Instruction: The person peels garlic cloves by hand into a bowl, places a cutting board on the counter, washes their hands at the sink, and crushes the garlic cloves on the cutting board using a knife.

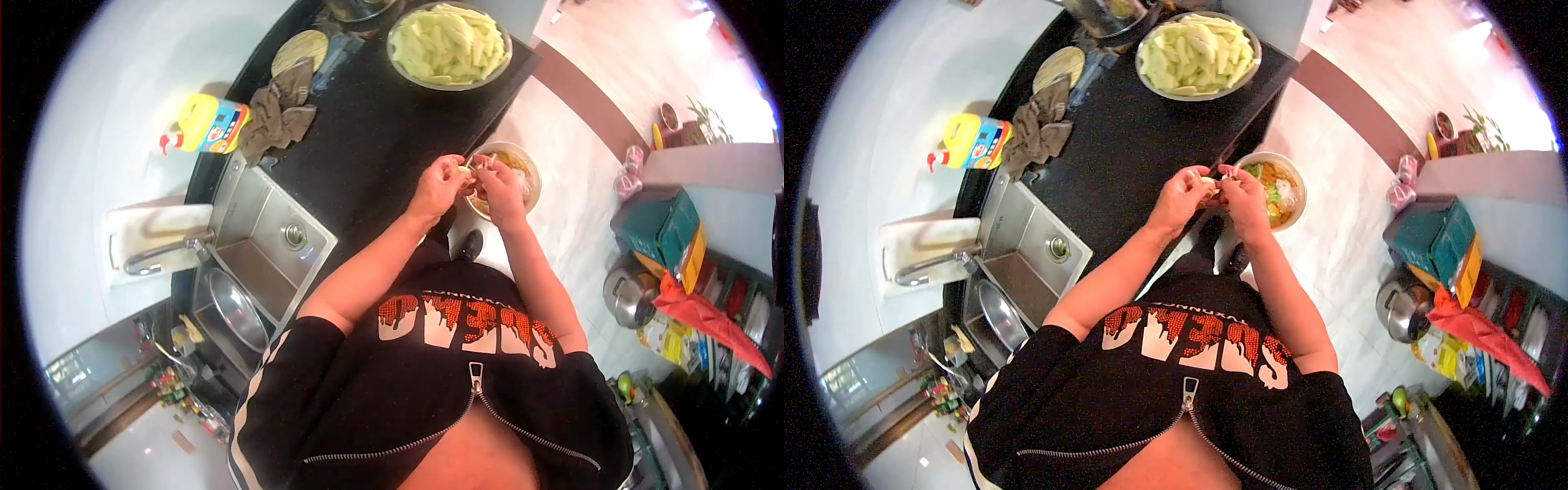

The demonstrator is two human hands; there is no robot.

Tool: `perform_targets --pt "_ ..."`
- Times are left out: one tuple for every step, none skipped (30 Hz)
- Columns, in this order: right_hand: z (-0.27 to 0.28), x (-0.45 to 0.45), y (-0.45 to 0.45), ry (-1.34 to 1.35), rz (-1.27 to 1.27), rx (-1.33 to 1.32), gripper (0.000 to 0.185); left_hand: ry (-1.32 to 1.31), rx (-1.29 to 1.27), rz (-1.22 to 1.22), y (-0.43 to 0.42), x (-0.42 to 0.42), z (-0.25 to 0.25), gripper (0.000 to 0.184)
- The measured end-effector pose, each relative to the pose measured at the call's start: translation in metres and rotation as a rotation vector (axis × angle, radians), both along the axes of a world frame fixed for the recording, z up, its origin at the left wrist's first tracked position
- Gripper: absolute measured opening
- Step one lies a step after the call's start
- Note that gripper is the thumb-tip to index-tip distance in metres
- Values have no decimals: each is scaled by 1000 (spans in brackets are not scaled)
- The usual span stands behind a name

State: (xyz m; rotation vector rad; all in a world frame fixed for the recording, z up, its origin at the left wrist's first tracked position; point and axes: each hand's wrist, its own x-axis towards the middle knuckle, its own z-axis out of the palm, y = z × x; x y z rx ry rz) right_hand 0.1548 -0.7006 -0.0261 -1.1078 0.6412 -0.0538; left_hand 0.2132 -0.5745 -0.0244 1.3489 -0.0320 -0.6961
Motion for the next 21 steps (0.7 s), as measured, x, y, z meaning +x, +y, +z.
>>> perform_targets --pt "1 2 0 -21 -3 203 25 72 -37 1 11 3 15 22" --pt "4 5 2 -38 -5 407 24 144 -75 3 22 5 24 24" --pt "13 8 9 -22 18 426 20 139 -107 34 31 7 26 22" --pt "20 11 15 -14 49 417 20 138 -82 46 40 8 29 22" --pt "25 13 21 -4 78 408 19 139 -57 56 49 9 32 22" --pt "28 14 27 6 105 398 19 141 -32 65 57 9 36 22" --pt "27 14 32 -44 180 353 19 145 -29 103 64 8 38 25" --pt "29 15 37 -52 222 283 19 142 -25 113 71 7 38 26" --pt "31 15 42 -61 262 211 19 138 -22 123 77 6 39 27" --pt "32 16 47 -70 300 140 19 135 -19 131 82 5 39 28" --pt "33 17 51 -67 324 75 19 117 -4 135 86 3 40 28" --pt "35 18 56 -79 355 -73 19 99 11 140 90 1 41 28" --pt "37 20 63 -93 383 -222 20 80 27 143 94 -1 43 29" --pt "41 22 70 -108 409 -370 20 73 17 162 96 -4 45 28" --pt "51 23 78 -45 438 -352 22 64 8 179 98 -7 50 27" --pt "51 24 83 -56 442 -354 23 57 -1 196 100 -8 53 26" --pt "50 25 87 -66 445 -355 23 29 36 199 102 -8 53 26" --pt "50 26 91 -76 450 -357 23 2 73 203 105 -7 51 25" --pt "51 27 93 -84 475 -408 24 -25 111 207 107 -6 50 24" --pt "49 29 96 -85 476 -403 23 -87 169 202 110 -6 50 23" --pt "46 29 100 -85 477 -397 23 -147 228 197 112 -6 51 22"
